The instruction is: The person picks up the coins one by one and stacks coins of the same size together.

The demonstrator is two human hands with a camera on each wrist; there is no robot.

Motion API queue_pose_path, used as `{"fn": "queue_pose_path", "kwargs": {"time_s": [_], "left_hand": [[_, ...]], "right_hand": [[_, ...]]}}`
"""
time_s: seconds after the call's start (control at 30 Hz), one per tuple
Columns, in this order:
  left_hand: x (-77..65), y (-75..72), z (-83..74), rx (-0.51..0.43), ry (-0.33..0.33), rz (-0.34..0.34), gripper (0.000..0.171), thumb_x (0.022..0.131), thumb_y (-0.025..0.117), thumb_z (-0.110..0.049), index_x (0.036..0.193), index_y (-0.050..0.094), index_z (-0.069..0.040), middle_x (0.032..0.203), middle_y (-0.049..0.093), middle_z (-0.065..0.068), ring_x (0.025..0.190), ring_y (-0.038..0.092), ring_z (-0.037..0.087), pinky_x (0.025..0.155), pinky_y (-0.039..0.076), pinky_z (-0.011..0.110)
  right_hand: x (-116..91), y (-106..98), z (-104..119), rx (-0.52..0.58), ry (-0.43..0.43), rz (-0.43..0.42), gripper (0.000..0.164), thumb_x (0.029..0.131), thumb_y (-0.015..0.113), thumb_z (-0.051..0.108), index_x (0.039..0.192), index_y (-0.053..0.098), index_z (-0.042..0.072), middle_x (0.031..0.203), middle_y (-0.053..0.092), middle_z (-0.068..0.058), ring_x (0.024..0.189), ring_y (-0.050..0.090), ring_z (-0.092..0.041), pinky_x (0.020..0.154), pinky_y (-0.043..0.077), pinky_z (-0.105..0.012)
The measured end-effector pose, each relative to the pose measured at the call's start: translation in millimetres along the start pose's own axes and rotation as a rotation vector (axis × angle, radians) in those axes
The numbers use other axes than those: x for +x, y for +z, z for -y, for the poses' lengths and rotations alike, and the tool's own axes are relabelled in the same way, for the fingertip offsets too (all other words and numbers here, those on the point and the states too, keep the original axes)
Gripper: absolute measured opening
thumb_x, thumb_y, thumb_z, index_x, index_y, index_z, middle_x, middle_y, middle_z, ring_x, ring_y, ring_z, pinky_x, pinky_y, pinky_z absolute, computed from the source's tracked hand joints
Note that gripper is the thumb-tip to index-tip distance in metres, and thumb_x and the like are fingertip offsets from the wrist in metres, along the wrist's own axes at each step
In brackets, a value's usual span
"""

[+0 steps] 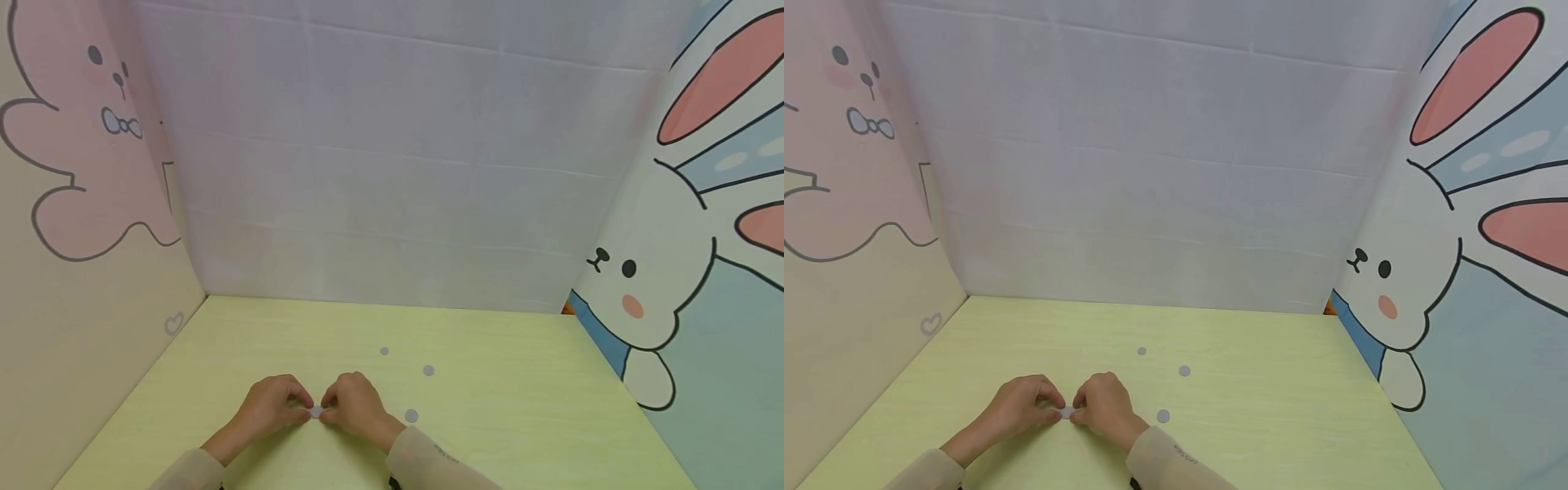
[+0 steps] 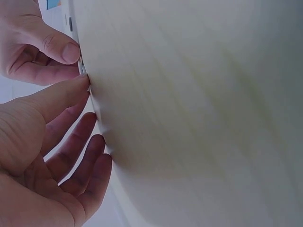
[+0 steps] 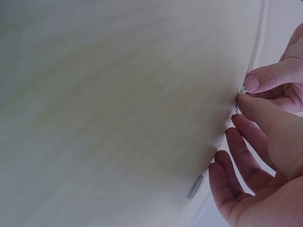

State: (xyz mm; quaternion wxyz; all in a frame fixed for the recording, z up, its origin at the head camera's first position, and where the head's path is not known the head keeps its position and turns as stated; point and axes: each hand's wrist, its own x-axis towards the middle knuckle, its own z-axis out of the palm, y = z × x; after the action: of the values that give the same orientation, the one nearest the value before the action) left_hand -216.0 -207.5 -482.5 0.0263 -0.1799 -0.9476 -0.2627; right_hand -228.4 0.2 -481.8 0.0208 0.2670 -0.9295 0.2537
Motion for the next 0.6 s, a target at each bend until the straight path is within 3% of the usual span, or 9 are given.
{"fn": "queue_pose_path", "kwargs": {"time_s": [0.6], "left_hand": [[-1.1,-4.7,0.0,-0.026,-0.008,0.008,0.019,0.076,0.096,-0.025,0.084,0.079,-0.028,0.095,0.072,-0.017,0.093,0.069,0.015,0.084,0.058,0.044]], "right_hand": [[0.5,0.2,5.5,-0.027,-0.007,-0.018,0.010,0.082,0.094,0.025,0.085,0.086,0.020,0.085,0.076,0.012,0.080,0.057,-0.003,0.074,0.049,-0.019]]}}
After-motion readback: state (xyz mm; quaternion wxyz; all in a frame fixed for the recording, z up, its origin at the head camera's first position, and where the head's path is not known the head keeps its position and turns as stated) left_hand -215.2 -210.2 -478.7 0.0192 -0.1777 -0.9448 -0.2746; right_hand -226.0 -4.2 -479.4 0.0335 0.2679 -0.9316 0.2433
